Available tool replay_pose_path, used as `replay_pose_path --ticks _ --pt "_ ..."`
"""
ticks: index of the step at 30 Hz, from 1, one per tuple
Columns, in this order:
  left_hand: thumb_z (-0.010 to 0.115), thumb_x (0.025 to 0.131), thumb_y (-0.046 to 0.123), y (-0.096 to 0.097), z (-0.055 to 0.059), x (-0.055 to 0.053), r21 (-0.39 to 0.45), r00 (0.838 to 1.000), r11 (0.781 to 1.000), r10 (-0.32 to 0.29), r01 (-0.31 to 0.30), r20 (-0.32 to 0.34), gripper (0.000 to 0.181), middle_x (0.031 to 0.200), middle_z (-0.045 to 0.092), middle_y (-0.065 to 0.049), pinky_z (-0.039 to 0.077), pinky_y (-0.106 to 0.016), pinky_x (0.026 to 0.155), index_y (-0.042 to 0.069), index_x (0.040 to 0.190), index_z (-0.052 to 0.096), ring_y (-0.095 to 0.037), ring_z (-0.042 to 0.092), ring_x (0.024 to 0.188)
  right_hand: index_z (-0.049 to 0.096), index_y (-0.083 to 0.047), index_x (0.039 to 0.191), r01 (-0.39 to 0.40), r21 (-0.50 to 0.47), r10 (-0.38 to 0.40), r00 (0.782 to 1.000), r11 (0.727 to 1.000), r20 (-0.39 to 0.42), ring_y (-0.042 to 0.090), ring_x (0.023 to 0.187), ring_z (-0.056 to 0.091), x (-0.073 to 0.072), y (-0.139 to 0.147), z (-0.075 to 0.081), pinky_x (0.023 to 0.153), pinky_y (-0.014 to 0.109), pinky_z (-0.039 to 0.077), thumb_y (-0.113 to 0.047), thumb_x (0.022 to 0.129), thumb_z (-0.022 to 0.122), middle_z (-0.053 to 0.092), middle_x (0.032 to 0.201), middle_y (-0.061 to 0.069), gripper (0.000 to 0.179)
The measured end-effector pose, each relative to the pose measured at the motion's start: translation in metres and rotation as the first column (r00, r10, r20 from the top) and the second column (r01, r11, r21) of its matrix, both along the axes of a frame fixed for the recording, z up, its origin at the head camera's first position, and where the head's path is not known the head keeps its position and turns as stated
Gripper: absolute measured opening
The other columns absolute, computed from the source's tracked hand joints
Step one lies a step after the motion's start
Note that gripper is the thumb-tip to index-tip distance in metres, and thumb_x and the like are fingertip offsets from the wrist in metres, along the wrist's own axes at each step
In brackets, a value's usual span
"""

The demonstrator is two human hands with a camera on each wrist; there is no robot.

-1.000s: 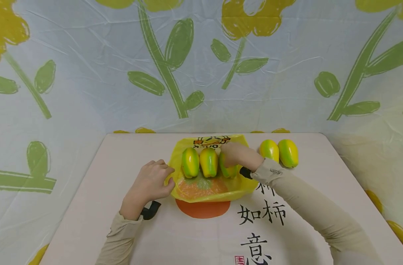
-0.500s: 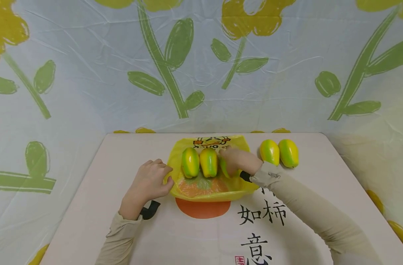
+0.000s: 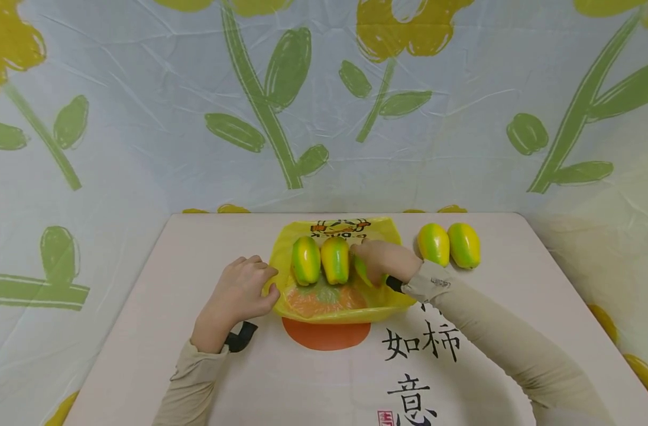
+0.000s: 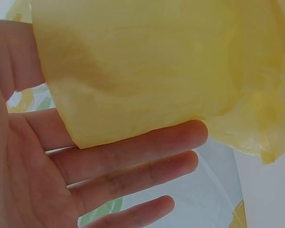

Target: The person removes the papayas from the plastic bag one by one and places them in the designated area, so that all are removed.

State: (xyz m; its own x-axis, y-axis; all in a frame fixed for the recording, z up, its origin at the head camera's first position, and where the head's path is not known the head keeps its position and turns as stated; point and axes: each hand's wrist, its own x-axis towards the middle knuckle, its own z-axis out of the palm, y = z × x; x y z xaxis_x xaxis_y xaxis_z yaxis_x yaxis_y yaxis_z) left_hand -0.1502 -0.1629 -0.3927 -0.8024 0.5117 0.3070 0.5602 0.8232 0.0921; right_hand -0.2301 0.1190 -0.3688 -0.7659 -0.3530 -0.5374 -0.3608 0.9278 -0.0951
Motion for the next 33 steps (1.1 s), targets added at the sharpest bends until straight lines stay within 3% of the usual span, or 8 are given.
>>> replay_pose_path --ticks 3,11,16,22,28,33 --pt "0.063 0.077 0.019 0.000 0.000 0.000 -0.002 1.000 1.000 -0.001 0.001 0.005 0.024 0.083 0.073 -0.004 0.047 -0.035 0.066 0.006 0.090 0.077 -0.022 0.061 0.076 0.038 -0.008 0.151 -0.018 0.001 0.018 1.000 1.000 0.001 0.028 0.104 0.052 0.000 0.001 0.000 0.091 0.038 0.049 0.002 0.071 0.080 0.043 0.148 0.021 0.091" --pt "0.062 0.077 0.019 -0.001 -0.001 0.000 -0.010 1.000 1.000 -0.013 0.014 0.011 0.025 0.084 0.073 -0.004 0.046 -0.034 0.066 0.006 0.091 0.077 -0.022 0.061 0.076 0.042 -0.007 0.148 -0.048 -0.031 0.047 0.999 0.998 -0.011 0.028 0.102 0.049 0.000 0.001 0.010 0.085 0.037 0.051 -0.001 0.067 0.082 0.053 0.133 0.016 0.091" --pt "0.062 0.076 0.018 -0.001 0.000 0.000 -0.009 1.000 1.000 -0.015 0.015 0.011 0.024 0.084 0.073 -0.004 0.046 -0.034 0.067 0.006 0.091 0.078 -0.022 0.060 0.076 0.041 -0.010 0.150 -0.028 -0.083 0.027 1.000 0.996 -0.012 0.027 0.100 0.051 0.005 0.003 0.022 0.073 0.033 0.052 -0.003 0.067 0.082 0.050 0.136 0.016 0.092" --pt "0.062 0.077 0.018 0.001 -0.001 -0.001 -0.003 1.000 1.000 -0.023 0.023 0.006 0.025 0.084 0.073 -0.004 0.046 -0.034 0.066 0.006 0.092 0.078 -0.022 0.060 0.075 0.038 -0.009 0.151 0.006 -0.170 -0.005 1.000 0.985 0.001 0.027 0.099 0.053 0.015 0.009 0.039 0.070 0.031 0.051 -0.003 0.067 0.082 0.043 0.144 0.018 0.094" --pt "0.062 0.076 0.018 0.001 0.000 -0.001 0.000 1.000 1.000 -0.020 0.020 0.003 0.024 0.083 0.073 -0.004 0.046 -0.034 0.065 0.006 0.090 0.078 -0.022 0.059 0.074 0.040 -0.010 0.149 0.010 -0.314 -0.013 1.000 0.949 -0.008 0.028 0.104 0.051 0.027 0.020 0.053 0.071 0.033 0.050 0.001 0.067 0.078 0.042 0.148 0.017 0.091" --pt "0.063 0.076 0.018 0.001 0.001 0.000 -0.004 1.000 1.000 -0.017 0.017 0.010 0.024 0.083 0.072 -0.004 0.046 -0.034 0.066 0.006 0.090 0.077 -0.022 0.059 0.074 0.041 -0.007 0.149 -0.038 -0.448 0.003 0.997 0.893 -0.077 0.030 0.117 0.051 0.039 0.036 0.060 0.088 0.041 0.050 -0.002 0.070 0.080 0.043 0.149 0.015 0.089"
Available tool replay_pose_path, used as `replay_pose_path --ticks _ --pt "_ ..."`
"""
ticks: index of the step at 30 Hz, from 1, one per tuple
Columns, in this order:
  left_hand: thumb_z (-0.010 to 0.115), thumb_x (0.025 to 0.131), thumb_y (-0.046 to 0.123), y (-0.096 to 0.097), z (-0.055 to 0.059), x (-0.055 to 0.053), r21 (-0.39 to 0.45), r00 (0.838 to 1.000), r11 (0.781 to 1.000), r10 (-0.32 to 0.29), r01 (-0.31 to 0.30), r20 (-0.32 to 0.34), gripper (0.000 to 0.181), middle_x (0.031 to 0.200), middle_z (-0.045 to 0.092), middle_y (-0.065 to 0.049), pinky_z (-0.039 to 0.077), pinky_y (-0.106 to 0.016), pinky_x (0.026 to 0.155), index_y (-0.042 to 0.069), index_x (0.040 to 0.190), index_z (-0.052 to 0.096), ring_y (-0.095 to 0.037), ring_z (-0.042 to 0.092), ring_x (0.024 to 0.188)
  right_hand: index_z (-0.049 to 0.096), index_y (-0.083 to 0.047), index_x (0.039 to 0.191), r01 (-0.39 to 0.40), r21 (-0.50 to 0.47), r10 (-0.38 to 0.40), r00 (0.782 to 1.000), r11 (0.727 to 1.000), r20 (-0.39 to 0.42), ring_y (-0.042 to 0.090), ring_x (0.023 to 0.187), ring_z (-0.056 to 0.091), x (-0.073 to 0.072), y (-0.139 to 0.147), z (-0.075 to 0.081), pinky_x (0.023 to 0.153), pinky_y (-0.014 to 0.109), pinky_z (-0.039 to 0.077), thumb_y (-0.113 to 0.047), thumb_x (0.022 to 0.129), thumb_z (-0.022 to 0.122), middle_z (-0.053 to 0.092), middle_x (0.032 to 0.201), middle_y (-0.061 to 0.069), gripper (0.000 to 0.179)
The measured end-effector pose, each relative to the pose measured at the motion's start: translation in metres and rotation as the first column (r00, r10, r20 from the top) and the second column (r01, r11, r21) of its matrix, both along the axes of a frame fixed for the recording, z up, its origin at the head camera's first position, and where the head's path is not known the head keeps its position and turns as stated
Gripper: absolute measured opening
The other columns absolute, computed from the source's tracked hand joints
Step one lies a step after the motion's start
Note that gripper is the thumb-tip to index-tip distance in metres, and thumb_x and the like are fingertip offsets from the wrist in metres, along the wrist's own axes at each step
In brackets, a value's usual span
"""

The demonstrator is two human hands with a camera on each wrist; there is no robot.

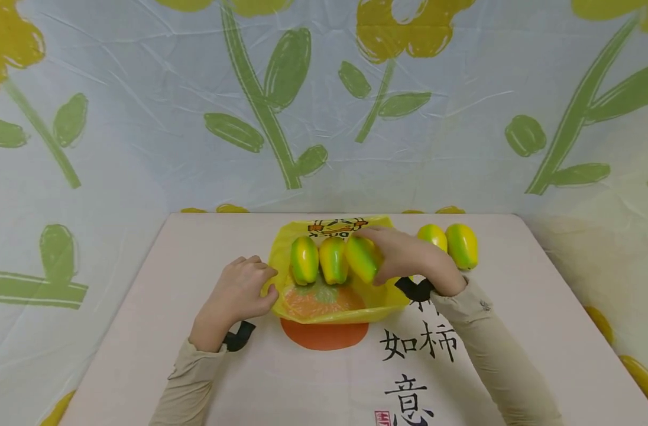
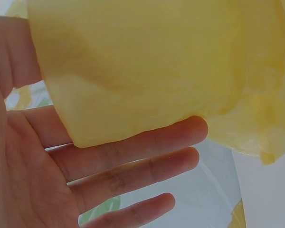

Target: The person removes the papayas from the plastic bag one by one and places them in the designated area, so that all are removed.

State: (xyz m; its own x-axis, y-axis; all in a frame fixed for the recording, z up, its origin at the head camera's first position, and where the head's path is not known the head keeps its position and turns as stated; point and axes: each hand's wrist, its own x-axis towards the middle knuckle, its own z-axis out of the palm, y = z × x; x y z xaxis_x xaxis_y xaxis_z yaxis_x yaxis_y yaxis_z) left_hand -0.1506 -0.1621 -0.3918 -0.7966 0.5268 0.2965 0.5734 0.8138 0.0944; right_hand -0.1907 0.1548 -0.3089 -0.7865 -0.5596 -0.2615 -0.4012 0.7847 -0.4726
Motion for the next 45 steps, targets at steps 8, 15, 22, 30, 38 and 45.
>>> replay_pose_path --ticks 8,15,22,30,38,45 --pt "0.062 0.077 0.018 -0.001 -0.002 0.000 -0.018 1.000 1.000 0.005 -0.005 0.011 0.023 0.081 0.071 -0.003 0.044 -0.032 0.065 0.007 0.090 0.077 -0.020 0.057 0.072 0.036 -0.011 0.152 0.008 -0.266 -0.014 1.000 0.964 -0.023 0.035 0.131 0.044 0.015 0.023 -0.002 0.099 0.052 0.046 -0.004 0.073 0.083 0.040 0.153 0.012 0.093" --pt "0.062 0.076 0.017 -0.002 -0.002 0.000 -0.014 1.000 1.000 0.003 -0.003 0.010 0.022 0.082 0.072 -0.003 0.044 -0.033 0.065 0.007 0.090 0.077 -0.021 0.058 0.073 0.035 -0.011 0.153 -0.010 -0.478 0.008 1.000 0.878 -0.007 0.038 0.134 0.040 0.021 0.047 -0.006 0.099 0.054 0.046 -0.001 0.072 0.085 0.033 0.156 0.010 0.096" --pt "0.062 0.076 0.018 -0.002 -0.004 -0.001 -0.013 1.000 1.000 0.003 -0.002 0.008 0.022 0.081 0.071 -0.003 0.044 -0.033 0.065 0.007 0.089 0.077 -0.021 0.057 0.072 0.032 -0.019 0.155 -0.029 -0.558 0.005 0.999 0.830 -0.043 0.036 0.138 0.037 0.024 0.072 -0.012 0.099 0.054 0.045 -0.008 0.074 0.086 0.030 0.158 0.003 0.099" --pt "0.062 0.076 0.018 -0.002 -0.004 -0.002 -0.017 1.000 1.000 0.004 -0.004 -0.005 0.020 0.079 0.070 -0.002 0.043 -0.032 0.064 0.008 0.087 0.076 -0.020 0.057 0.071 0.031 -0.015 0.155 -0.084 -0.646 0.011 0.993 0.759 -0.117 0.022 0.134 0.042 0.025 0.091 -0.021 0.096 0.029 0.048 0.005 0.070 0.084 0.029 0.159 0.005 0.103" --pt "0.062 0.076 0.017 -0.003 -0.004 -0.003 -0.013 1.000 1.000 0.012 -0.012 -0.003 0.022 0.082 0.072 -0.003 0.045 -0.034 0.066 0.007 0.089 0.077 -0.022 0.059 0.075 0.029 -0.004 0.155 -0.125 -0.731 -0.013 0.983 0.671 -0.181 0.025 0.132 0.044 0.025 0.103 -0.026 0.100 0.026 0.045 0.021 0.064 0.078 0.030 0.158 0.015 0.105" --pt "0.062 0.076 0.017 -0.003 -0.005 -0.003 -0.011 1.000 1.000 0.012 -0.012 0.000 0.022 0.082 0.072 -0.003 0.046 -0.034 0.066 0.007 0.089 0.077 -0.022 0.059 0.075 0.026 0.005 0.153 -0.163 -0.782 -0.031 0.973 0.601 -0.227 0.025 0.131 0.048 0.024 0.119 -0.030 0.101 0.025 0.044 0.029 0.060 0.073 0.024 0.159 0.022 0.106"
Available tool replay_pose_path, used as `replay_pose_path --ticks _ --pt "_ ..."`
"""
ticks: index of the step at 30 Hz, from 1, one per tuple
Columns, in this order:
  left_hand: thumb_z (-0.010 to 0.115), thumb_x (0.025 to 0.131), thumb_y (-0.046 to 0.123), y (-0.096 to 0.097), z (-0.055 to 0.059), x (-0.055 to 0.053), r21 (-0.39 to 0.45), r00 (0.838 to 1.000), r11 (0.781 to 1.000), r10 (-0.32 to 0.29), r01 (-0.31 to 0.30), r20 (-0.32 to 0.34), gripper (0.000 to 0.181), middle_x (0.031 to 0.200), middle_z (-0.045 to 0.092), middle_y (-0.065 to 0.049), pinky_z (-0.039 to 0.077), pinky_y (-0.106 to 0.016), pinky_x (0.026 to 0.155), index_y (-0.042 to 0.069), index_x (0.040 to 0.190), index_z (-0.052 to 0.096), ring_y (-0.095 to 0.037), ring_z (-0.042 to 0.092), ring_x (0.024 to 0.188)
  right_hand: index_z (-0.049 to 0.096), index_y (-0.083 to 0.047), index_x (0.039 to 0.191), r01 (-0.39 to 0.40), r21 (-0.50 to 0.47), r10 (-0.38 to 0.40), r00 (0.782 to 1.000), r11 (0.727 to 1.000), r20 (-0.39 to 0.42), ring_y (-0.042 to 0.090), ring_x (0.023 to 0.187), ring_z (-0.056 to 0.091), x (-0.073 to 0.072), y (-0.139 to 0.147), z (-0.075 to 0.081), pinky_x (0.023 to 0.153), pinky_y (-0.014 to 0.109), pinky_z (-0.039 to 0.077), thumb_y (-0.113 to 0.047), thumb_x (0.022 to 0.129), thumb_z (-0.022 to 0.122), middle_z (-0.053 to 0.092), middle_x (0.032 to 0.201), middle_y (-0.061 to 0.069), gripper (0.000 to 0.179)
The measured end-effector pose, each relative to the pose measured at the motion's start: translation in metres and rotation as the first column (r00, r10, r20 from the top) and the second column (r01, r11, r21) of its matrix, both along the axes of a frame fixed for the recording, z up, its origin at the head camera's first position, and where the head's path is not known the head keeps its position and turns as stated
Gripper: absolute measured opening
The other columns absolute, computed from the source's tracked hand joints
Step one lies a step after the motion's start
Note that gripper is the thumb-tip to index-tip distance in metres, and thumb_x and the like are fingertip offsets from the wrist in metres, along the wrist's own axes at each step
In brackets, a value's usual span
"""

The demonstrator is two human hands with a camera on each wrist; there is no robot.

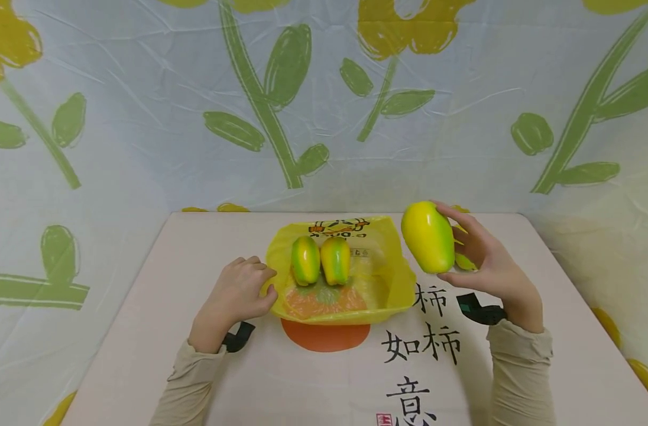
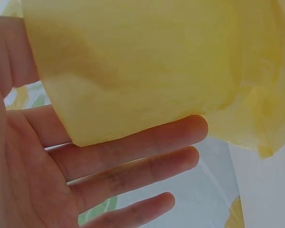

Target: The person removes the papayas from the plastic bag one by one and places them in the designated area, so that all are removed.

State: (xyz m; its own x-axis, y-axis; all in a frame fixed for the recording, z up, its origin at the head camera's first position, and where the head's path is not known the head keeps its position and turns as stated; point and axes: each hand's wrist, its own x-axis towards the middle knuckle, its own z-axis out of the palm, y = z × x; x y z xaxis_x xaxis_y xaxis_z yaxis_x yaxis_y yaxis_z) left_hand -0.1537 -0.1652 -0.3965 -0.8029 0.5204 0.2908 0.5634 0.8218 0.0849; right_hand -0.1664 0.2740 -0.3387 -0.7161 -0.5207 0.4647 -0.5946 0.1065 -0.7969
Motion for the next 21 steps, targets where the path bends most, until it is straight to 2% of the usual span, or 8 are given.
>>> replay_pose_path --ticks 12,21 --pt "0.062 0.076 0.018 0.001 0.000 0.000 0.001 1.000 1.000 -0.006 0.006 -0.017 0.021 0.080 0.071 -0.003 0.046 -0.034 0.065 0.007 0.087 0.077 -0.021 0.059 0.073 0.024 0.012 0.150 -0.010 -0.165 -0.001 0.998 0.986 -0.065 0.031 0.126 0.045 -0.008 0.028 -0.008 0.099 0.026 0.045 0.040 0.052 0.059 0.018 0.159 0.028 0.107" --pt "0.062 0.077 0.019 0.000 -0.002 0.000 -0.009 1.000 1.000 -0.005 0.005 -0.012 0.022 0.080 0.071 -0.002 0.045 -0.033 0.066 0.008 0.088 0.077 -0.021 0.059 0.074 0.027 0.012 0.149 0.060 -0.220 -0.075 0.995 0.974 -0.060 0.033 0.136 0.035 -0.009 0.044 -0.010 0.104 0.025 0.040 0.040 0.055 0.058 0.016 0.160 0.026 0.102"
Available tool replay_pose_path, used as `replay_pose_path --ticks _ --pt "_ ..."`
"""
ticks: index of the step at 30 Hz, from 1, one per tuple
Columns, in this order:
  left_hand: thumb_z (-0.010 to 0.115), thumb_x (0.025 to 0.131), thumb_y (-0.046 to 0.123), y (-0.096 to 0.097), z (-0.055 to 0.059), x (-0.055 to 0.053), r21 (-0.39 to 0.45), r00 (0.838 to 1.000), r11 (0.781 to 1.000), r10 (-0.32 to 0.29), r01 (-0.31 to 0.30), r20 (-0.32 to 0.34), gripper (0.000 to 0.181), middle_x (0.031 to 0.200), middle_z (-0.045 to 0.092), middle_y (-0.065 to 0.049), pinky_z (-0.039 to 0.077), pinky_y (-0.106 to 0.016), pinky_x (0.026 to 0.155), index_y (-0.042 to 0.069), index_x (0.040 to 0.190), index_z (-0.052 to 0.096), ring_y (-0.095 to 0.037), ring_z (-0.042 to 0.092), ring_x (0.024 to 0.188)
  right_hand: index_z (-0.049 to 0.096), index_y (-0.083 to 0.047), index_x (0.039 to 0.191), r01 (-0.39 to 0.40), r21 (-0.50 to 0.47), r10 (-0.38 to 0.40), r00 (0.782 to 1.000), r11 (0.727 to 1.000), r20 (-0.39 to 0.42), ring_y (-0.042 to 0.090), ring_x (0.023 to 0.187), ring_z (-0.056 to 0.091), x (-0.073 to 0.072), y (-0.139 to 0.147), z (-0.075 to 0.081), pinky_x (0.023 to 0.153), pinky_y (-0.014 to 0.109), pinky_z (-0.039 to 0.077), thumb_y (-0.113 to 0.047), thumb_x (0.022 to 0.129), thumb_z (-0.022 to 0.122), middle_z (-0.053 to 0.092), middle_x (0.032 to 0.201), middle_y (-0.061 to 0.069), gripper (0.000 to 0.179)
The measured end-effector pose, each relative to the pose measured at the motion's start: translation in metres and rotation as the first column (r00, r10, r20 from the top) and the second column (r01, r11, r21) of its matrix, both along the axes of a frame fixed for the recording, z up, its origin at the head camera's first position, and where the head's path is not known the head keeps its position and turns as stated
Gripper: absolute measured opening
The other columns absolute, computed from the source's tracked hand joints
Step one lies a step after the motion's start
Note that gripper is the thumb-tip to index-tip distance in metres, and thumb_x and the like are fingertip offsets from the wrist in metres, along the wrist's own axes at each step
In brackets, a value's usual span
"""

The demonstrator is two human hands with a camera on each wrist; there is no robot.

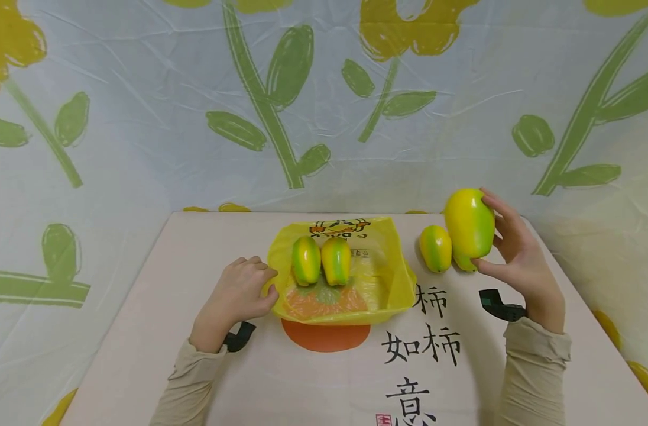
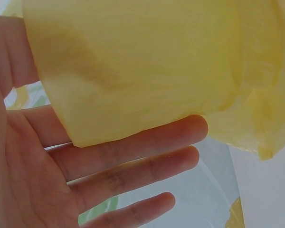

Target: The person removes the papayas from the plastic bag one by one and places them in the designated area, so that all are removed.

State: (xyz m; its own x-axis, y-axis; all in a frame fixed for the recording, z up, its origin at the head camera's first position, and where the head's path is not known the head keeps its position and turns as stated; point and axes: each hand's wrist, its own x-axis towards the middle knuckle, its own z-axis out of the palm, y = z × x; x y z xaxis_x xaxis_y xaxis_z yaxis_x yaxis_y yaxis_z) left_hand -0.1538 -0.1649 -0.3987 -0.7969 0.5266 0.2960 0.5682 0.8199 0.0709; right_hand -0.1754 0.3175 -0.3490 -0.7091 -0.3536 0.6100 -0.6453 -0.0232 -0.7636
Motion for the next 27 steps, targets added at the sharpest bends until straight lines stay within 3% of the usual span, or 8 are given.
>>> replay_pose_path --ticks 6,10,18,27 --pt "0.063 0.077 0.019 0.000 0.001 0.000 -0.001 1.000 1.000 0.003 -0.003 0.004 0.021 0.080 0.071 -0.002 0.044 -0.033 0.065 0.008 0.087 0.077 -0.021 0.058 0.073 0.029 0.008 0.150 0.099 0.002 -0.099 0.995 0.995 0.014 0.030 0.139 0.033 -0.001 0.009 -0.004 0.106 0.021 0.036 0.040 0.056 0.055 0.015 0.162 0.022 0.102" --pt "0.063 0.077 0.019 0.000 0.000 0.001 0.000 1.000 1.000 0.003 -0.003 0.004 0.021 0.081 0.071 -0.002 0.044 -0.033 0.065 0.008 0.088 0.077 -0.021 0.058 0.073 0.029 0.005 0.151 0.210 0.065 -0.210 0.978 0.976 -0.002 0.024 0.141 0.031 -0.003 0.016 -0.008 0.103 0.017 0.037 0.040 0.055 0.055 0.016 0.162 0.020 0.105" --pt "0.063 0.077 0.019 0.000 0.000 0.000 -0.010 1.000 1.000 0.007 -0.007 0.001 0.022 0.082 0.072 -0.002 0.045 -0.033 0.065 0.008 0.089 0.077 -0.021 0.059 0.074 0.032 0.001 0.151 0.452 0.226 -0.448 0.891 0.863 -0.072 0.017 0.141 0.031 -0.008 0.030 -0.016 0.094 0.013 0.037 0.036 0.054 0.061 0.019 0.162 0.012 0.107" --pt "0.062 0.077 0.018 0.001 0.001 0.000 -0.005 1.000 1.000 0.003 -0.003 0.003 0.021 0.082 0.072 -0.002 0.045 -0.033 0.066 0.008 0.089 0.077 -0.021 0.059 0.075 0.033 0.003 0.148 0.537 0.306 -0.541 0.837 0.786 -0.077 0.013 0.144 0.024 -0.009 0.033 -0.020 0.095 0.016 0.033 0.031 0.061 0.061 0.019 0.162 0.010 0.095"
